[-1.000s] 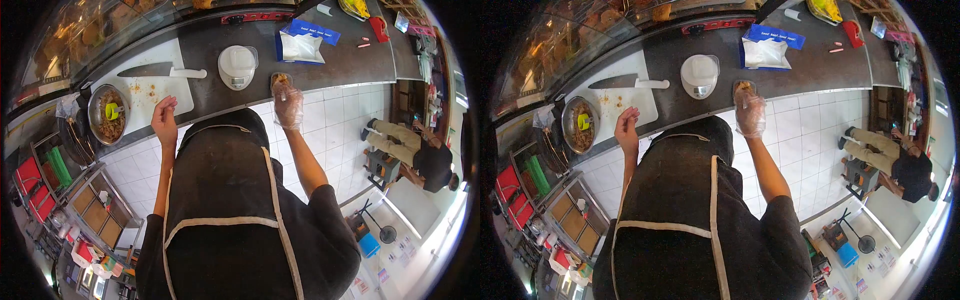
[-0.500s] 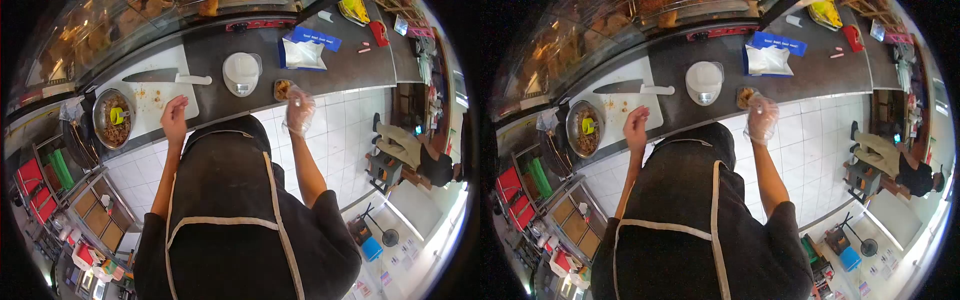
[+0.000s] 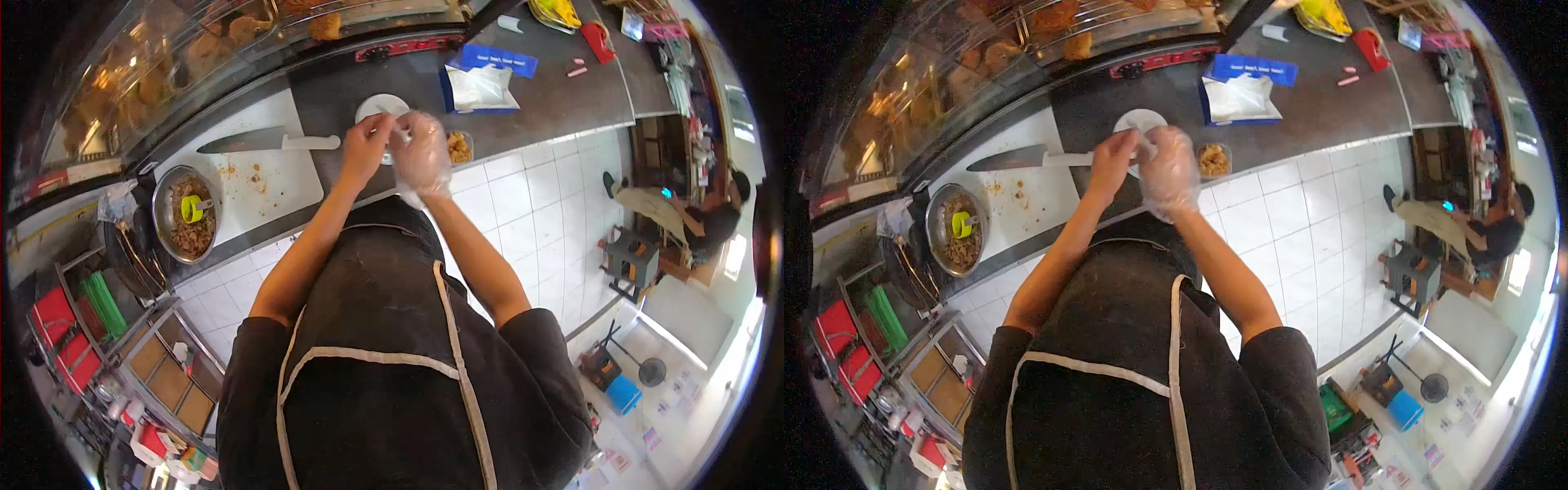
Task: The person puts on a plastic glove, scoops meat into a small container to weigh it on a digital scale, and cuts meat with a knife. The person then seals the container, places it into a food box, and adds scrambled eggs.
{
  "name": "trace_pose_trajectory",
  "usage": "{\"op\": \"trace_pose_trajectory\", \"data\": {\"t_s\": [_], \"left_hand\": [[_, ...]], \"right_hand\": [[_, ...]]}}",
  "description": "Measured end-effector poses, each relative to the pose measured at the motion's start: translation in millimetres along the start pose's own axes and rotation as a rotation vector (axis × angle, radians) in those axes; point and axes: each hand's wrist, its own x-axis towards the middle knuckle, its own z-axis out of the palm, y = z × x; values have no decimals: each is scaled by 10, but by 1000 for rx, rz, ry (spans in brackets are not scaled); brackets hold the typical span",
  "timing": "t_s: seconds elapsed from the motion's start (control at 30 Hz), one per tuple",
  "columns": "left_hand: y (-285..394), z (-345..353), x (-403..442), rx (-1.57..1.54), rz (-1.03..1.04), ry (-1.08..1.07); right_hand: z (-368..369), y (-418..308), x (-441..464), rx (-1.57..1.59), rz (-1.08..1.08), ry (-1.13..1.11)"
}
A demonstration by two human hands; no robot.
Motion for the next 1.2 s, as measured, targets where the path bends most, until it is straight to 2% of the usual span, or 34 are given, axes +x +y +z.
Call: {"op": "trace_pose_trajectory", "data": {"t_s": [0.03, 0.1, 0.17, 0.2, 0.23, 0.27, 0.33, 0.37, 0.4, 0.43, 0.47, 0.53, 0.6, 0.67, 0.73, 0.8, 0.87, 0.93, 1.0, 1.07, 1.2], "left_hand": [[-5, -17, 3, 74, 86, -22], [-11, 32, -44, 43, 62, -30], [3, 51, -77, 20, 39, -35], [17, 59, -89, -91, -40, -57], [16, 82, -98, -204, -120, -78], [17, 103, -102, -208, -119, -90], [-45, 133, -147, -80, -115, -178], [-132, 163, -174, -37, -73, -263], [-204, 224, -177, -32, -68, -247], [-264, 341, -178, 46, -79, -361], [-320, 464, -172, 125, -92, -477], [-452, 704, -140, 180, -28, -420], [-526, 961, -139, 233, 25, -355], [-541, 1178, -151, 507, 336, -81], [-639, 1321, -95, 543, 342, -9], [-726, 1405, -92, 599, 345, 88], [-806, 1434, -79, 639, 350, 112], [-854, 1455, -62, 759, 495, 203], [-855, 1455, -86, 816, 460, 194], [-815, 1448, -127, 768, 299, 131], [-933, 1424, -92, 716, 303, 162]], "right_hand": [[11, -63, -104, -10, 13, 11], [17, -132, -224, -36, -108, 100], [-51, -78, -278, -10, -128, 88], [-103, -33, -316, 24, -155, 66], [-211, 13, -413, -33, -81, 158], [-340, 96, -489, -43, -80, 167], [-594, 368, -621, 249, 423, 261], [-667, 569, -671, 328, 516, 243], [-704, 738, -709, 412, 613, 227], [-734, 824, -724, 658, 683, 181], [-754, 918, -727, 672, 681, 177], [-807, 1143, -699, 708, 772, 16], [-820, 1344, -667, 674, 758, 30], [-677, 1691, -639, 589, 609, 80], [-657, 1784, -545, 527, 600, 92], [-727, 1737, -479, 233, 449, 77], [-804, 1592, -421, 250, 482, 2], [-757, 1581, -410, 173, 513, -28], [-752, 1587, -412, 164, 520, -17], [-761, 1593, -457, 252, 526, 37], [-764, 1646, -402, 208, 464, 58]]}}
